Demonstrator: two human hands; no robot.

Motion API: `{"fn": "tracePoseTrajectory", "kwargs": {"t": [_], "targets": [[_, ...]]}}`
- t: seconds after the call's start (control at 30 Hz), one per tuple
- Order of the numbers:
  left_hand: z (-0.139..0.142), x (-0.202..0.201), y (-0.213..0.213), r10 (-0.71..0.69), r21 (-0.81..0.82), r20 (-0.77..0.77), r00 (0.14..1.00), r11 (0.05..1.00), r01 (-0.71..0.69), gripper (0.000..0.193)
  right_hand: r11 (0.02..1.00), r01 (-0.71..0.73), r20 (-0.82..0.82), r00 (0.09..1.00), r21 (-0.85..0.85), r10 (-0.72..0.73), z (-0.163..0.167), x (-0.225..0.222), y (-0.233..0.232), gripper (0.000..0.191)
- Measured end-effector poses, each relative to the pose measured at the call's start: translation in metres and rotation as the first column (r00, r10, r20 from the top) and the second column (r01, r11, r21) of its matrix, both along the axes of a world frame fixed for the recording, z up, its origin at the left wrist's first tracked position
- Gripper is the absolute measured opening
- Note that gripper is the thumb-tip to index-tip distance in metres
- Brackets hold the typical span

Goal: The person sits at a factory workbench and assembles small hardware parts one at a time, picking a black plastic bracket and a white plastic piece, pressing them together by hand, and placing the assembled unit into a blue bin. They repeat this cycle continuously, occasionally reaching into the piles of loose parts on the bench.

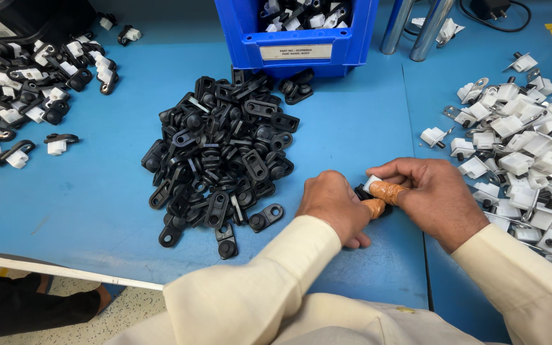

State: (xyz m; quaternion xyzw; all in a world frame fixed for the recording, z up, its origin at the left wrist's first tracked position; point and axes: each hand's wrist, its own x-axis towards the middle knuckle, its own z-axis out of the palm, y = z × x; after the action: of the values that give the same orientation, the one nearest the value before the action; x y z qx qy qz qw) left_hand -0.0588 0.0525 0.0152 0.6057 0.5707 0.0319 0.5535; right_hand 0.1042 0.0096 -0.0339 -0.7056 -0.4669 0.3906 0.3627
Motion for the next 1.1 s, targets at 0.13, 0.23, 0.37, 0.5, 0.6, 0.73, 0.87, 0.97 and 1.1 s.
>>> {"fn": "tracePoseTrajectory", "kwargs": {"t": [0.13,0.23,0.37,0.5,0.6,0.73,0.87,0.97,1.1], "targets": [[-0.005,0.002,0.012,-0.013,-0.049,0.071,0.997,0.999,0.017,0.008,1.000,-0.016,0.023,1.000,-0.020,0.016,-0.002,0.004,0.002,0.027],[-0.008,0.000,0.017,-0.008,-0.107,0.130,0.992,0.994,0.022,0.018,0.999,-0.036,0.010,0.999,-0.018,0.037,-0.002,0.006,0.004,0.027],[-0.007,0.003,0.010,0.091,-0.090,0.128,0.988,0.993,-0.080,0.013,0.997,-0.069,0.054,0.996,0.028,0.067,0.001,0.003,0.003,0.027],[-0.001,0.002,0.001,0.064,-0.002,0.040,0.997,0.998,-0.064,0.019,0.998,-0.042,0.240,0.970,0.046,0.030,0.008,-0.007,-0.002,0.026],[0.003,0.002,-0.002,0.023,0.085,-0.051,0.998,0.996,-0.019,0.020,0.992,-0.045,0.415,0.910,0.114,-0.007,0.016,-0.018,-0.007,0.029],[0.005,0.001,-0.003,-0.043,0.213,-0.149,0.988,0.974,0.074,0.014,0.995,-0.020,0.576,0.817,0.097,-0.039,0.025,-0.034,-0.008,0.025],[0.003,0.000,-0.002,-0.050,0.179,-0.120,0.991,0.981,0.071,0.014,0.994,0.105,0.508,0.854,0.035,-0.108,0.028,-0.041,-0.008,0.030],[0.000,-0.004,-0.001,-0.018,0.107,-0.012,1.000,0.994,0.019,0.010,0.993,0.110,0.418,0.901,0.043,-0.117,0.025,-0.035,-0.007,0.029],[-0.003,-0.005,0.005,-0.026,-0.014,0.072,0.997,1.000,0.027,0.014,0.998,0.061,0.279,0.959,-0.011,-0.056,0.017,-0.019,-0.004,0.027]]}}
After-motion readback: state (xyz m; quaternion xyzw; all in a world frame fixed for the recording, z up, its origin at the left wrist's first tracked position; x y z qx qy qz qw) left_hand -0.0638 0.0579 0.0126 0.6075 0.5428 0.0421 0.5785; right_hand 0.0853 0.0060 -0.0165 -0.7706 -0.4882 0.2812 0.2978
